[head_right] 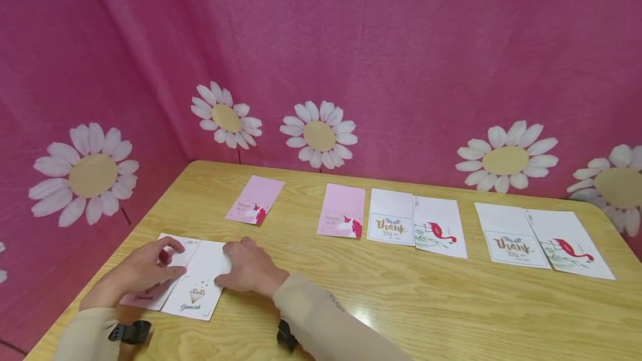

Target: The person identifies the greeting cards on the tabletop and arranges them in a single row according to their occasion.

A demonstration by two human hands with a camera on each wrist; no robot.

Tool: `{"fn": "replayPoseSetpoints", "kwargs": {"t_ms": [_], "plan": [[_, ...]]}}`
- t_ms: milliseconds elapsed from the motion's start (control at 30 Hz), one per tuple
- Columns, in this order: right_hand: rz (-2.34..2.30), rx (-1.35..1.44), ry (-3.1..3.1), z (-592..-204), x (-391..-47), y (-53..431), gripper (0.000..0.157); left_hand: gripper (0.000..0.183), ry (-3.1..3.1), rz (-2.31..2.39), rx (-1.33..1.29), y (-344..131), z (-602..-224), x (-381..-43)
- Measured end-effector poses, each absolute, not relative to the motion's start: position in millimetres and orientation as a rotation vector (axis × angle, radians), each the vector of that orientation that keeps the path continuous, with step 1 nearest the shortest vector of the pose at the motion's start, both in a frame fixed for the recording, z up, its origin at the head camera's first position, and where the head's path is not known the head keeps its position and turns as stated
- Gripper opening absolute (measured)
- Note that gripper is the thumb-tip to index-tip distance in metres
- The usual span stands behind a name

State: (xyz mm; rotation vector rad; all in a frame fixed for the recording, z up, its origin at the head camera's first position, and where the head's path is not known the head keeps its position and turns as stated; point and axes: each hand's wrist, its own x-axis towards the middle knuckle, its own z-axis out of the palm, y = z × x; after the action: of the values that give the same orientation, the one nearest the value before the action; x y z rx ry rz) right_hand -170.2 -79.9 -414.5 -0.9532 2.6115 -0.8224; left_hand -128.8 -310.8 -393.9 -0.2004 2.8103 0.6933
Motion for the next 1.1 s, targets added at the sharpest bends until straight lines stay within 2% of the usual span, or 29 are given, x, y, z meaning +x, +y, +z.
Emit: {"fn": "replayPoseSetpoints", "kwargs": {"t_ms": [133,200,400,533,767,1100], "plan": [[-0.887,-0.89,2.559,-414,-171,-76,0.056,0.042,2.803,0.67,-0.172,-310,-391,-131],[-0.917,-0.88,2.539,-414,-173,-74,0.058,0.04,2.806,0.659,-0.152,-310,-390,-131],[-1.022,-0.929,2.57,-414,-184,-61,0.051,0.04,2.878,0.681,-0.096,-305,-383,-134],[-1.126,-0.859,2.611,-414,-196,-50,0.044,0.041,2.916,0.764,-0.078,-296,-378,-141],[-1.215,-0.774,2.715,-415,-223,-35,0.031,0.044,2.937,0.876,-0.108,-276,-378,-172],[-1.238,-0.622,2.752,-416,-255,-30,0.04,0.053,2.868,0.928,-0.167,-258,-389,-226]]}}
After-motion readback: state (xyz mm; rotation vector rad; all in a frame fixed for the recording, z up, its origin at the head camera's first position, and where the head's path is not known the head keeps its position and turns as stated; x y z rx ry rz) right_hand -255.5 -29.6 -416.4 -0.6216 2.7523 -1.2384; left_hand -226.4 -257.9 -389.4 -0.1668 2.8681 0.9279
